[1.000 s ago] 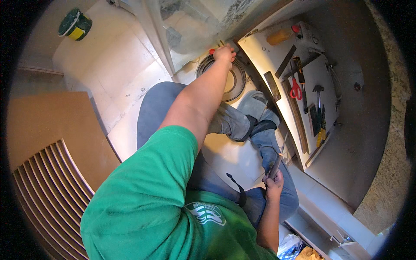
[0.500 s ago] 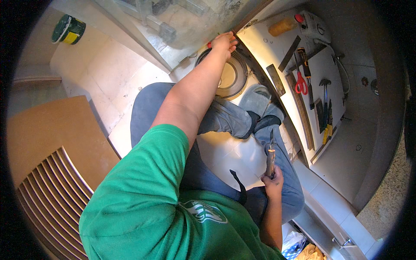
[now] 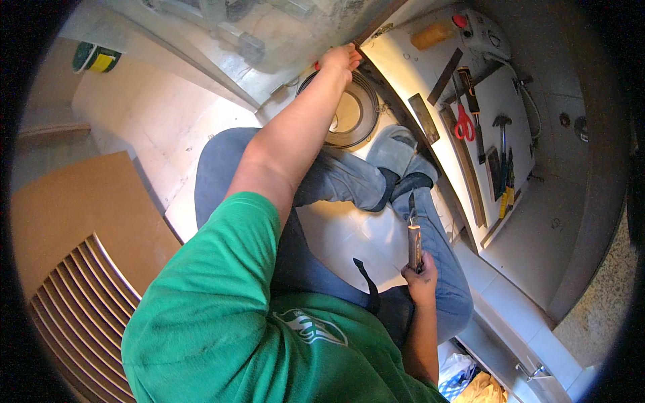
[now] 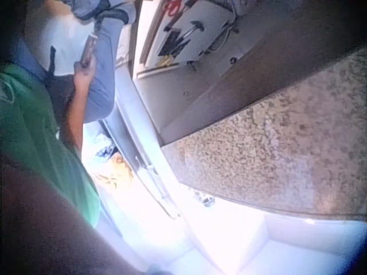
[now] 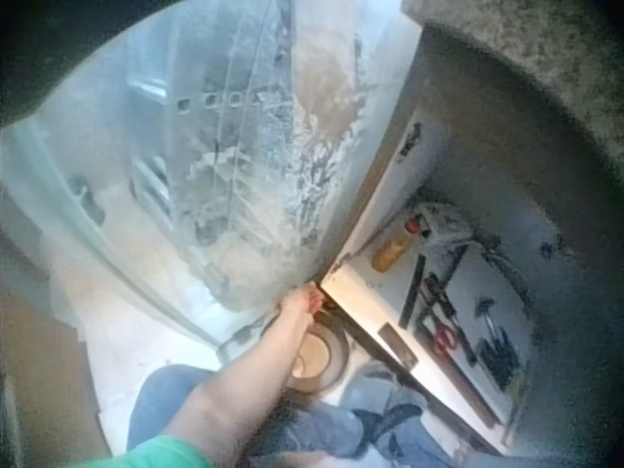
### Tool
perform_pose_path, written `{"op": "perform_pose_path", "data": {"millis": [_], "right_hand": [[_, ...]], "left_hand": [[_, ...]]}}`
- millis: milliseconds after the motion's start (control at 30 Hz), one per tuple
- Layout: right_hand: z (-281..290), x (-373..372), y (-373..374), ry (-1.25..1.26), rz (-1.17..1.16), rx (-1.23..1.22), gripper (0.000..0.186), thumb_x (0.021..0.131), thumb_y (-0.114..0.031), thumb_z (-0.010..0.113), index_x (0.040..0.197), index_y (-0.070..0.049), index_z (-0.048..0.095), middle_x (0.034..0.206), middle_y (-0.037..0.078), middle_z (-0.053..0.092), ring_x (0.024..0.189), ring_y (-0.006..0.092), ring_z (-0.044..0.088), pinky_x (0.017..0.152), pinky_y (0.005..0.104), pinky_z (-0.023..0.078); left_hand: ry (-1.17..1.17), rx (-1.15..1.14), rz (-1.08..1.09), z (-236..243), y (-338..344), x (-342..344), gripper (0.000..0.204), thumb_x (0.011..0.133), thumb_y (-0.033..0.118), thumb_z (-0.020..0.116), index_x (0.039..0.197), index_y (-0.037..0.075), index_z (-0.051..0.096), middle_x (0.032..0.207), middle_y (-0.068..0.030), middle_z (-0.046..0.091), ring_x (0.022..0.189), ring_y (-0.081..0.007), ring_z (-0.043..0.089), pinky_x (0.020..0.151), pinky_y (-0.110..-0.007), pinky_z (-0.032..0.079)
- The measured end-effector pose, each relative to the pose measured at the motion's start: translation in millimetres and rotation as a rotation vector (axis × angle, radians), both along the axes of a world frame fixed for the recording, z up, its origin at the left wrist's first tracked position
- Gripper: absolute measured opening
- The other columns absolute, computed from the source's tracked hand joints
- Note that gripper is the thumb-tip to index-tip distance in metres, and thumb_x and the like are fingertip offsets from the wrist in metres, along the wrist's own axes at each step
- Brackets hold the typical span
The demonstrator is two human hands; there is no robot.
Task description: The person sits on the floor and installs a curved trim piece along the base of a cabinet. They use a tape measure to check dimensions, a hammer to tap the trim into place, and a utility knife to trim excess material.
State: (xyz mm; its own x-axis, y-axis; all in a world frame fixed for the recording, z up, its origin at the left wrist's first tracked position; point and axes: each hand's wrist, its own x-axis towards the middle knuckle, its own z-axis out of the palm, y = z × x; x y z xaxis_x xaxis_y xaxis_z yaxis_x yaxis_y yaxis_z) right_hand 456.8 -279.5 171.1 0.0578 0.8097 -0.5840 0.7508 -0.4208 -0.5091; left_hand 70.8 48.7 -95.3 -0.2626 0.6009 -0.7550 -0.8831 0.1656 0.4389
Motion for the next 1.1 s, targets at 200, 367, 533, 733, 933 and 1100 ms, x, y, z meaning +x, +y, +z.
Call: {"op": "perform_pose_path", "data": {"millis": [200,367,533,733,933,1100], "right_hand": [[12.7,-16.1,7.9,-0.01,-0.033,-0.04,0.033,0.072,0.002,0.07,0.104,-0.003,0.06,0.08,-0.001,0.052,0.075,0.0117,0.051,0.069,0.0273,0.045],[21.2,-33.8,56.7,-0.035,0.087,0.022,0.043,0.074,-0.002,0.076,0.115,-0.001,0.062,0.095,0.004,0.061,0.091,0.0157,0.059,0.083,0.0309,0.049],[-6.9,-67.9,158.1,-0.013,0.335,0.279,0.054,0.08,-0.017,0.078,0.129,0.0,0.06,0.115,0.017,0.069,0.106,0.0269,0.067,0.094,0.0379,0.051],[-74.4,-114.7,269.4,-0.246,0.477,0.534,0.043,0.079,-0.025,0.078,0.109,0.002,0.062,0.107,0.027,0.065,0.101,0.0439,0.063,0.088,0.0487,0.052],[-117.1,-132.1,307.1,-0.335,0.413,0.522,0.047,0.081,-0.027,0.074,0.113,0.004,0.062,0.116,0.031,0.059,0.107,0.0474,0.061,0.094,0.0519,0.051],[-126.6,-136.6,315.4,-0.517,0.515,0.542,0.048,0.086,-0.036,0.073,0.114,0.002,0.065,0.117,0.026,0.063,0.109,0.0432,0.061,0.095,0.0485,0.051]], "left_hand": [[0.034,-0.034,0.013,1.7,1.7,0.9,0.013,0.095,0.013,0.068,0.103,0.003,0.066,0.084,-0.008,0.068,0.068,-0.0199,0.065,0.057,-0.031,0.051],[-0.014,0.078,0.025,-3.1,-4.6,3.6,0.015,0.095,0.014,0.069,0.105,0.006,0.065,0.085,-0.007,0.068,0.072,-0.0189,0.066,0.063,-0.031,0.052],[-0.032,0.139,0.042,-9.3,-11.9,4.5,0.021,0.094,0.015,0.072,0.109,0.007,0.06,0.092,-0.0067,0.067,0.083,-0.0199,0.066,0.074,-0.034,0.056],[-0.032,0.272,-0.01,-20.4,-16.4,-3.4,0.023,0.097,0.021,0.07,0.106,0.003,0.059,0.093,-0.0081,0.064,0.086,-0.02,0.066,0.091,-0.036,0.059],[0.046,0.318,-0.056,-24.9,-21.3,-5.7,0.032,0.096,0.025,0.071,0.111,0.0,0.058,0.103,-0.0107,0.062,0.099,-0.0236,0.064,0.096,-0.039,0.057],[0.08,0.355,-0.11,-26.3,-22.3,-9.4,0.03,0.098,0.026,0.069,0.111,0.001,0.058,0.105,-0.0115,0.064,0.101,-0.0238,0.065,0.094,-0.039,0.057]]}}
